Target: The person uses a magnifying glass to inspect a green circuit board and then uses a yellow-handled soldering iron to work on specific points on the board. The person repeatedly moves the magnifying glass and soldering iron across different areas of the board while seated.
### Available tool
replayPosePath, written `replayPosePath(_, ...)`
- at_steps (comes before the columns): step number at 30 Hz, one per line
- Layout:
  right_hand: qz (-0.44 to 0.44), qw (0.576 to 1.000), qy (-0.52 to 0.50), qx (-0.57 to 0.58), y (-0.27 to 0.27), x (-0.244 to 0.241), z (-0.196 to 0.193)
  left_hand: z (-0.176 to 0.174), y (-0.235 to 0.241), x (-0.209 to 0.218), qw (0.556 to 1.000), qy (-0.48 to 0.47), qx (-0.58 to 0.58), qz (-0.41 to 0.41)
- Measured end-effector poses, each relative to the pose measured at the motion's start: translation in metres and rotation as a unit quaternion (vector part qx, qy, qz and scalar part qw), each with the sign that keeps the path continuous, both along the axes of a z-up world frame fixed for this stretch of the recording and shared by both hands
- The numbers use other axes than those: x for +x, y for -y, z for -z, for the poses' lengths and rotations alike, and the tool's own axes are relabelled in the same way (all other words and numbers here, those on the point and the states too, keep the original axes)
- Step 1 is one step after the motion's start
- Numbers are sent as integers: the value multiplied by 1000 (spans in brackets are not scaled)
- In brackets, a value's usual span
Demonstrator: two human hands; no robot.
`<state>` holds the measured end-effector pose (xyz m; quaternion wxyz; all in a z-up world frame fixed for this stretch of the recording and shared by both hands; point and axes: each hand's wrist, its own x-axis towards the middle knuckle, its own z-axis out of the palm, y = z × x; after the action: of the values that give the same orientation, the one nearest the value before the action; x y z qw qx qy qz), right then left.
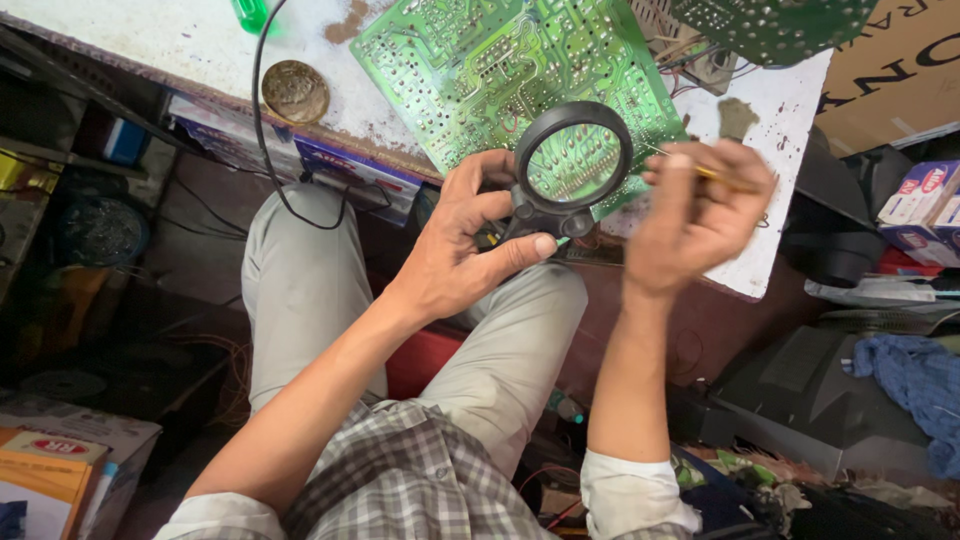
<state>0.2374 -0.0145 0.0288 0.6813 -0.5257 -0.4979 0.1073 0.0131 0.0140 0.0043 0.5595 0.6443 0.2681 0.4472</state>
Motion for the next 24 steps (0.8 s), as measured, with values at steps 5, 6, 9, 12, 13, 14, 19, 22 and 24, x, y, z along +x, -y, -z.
replayPosePath(5, 96, 989, 42, -101, 21, 67, -4, -2, 2, 2, 1000, -8, 3, -8)
replayPosePath(6, 117, 981, 59, -147, 25, 79, -2, -3, 3, 3, 1000, -11, 5, -12)
replayPosePath(9, 192, 914, 250, -256, 34, 104, 5, -4, 4, 7, 1000, -15, 6, -17)
replayPosePath(12, 229, 885, 258, -313, 40, 115, 13, -4, 3, 9, 1000, -12, 9, -17)
replayPosePath(13, 231, 883, 263, -314, 40, 117, 14, -4, 3, 9, 1000, -12, 10, -16)
replayPosePath(14, 233, 880, 267, -316, 40, 119, 15, -5, 4, 9, 1000, -13, 11, -15)
replayPosePath(19, 212, 887, 285, -295, 35, 122, 18, -8, 2, 9, 1000, -15, 10, -13)
replayPosePath(22, 219, 887, 294, -280, 37, 123, 21, -9, 3, 9, 1000, -15, 8, -11)
replayPosePath(24, 232, 886, 320, -241, 36, 124, 22, -8, 2, 8, 1000, -16, 7, -8)
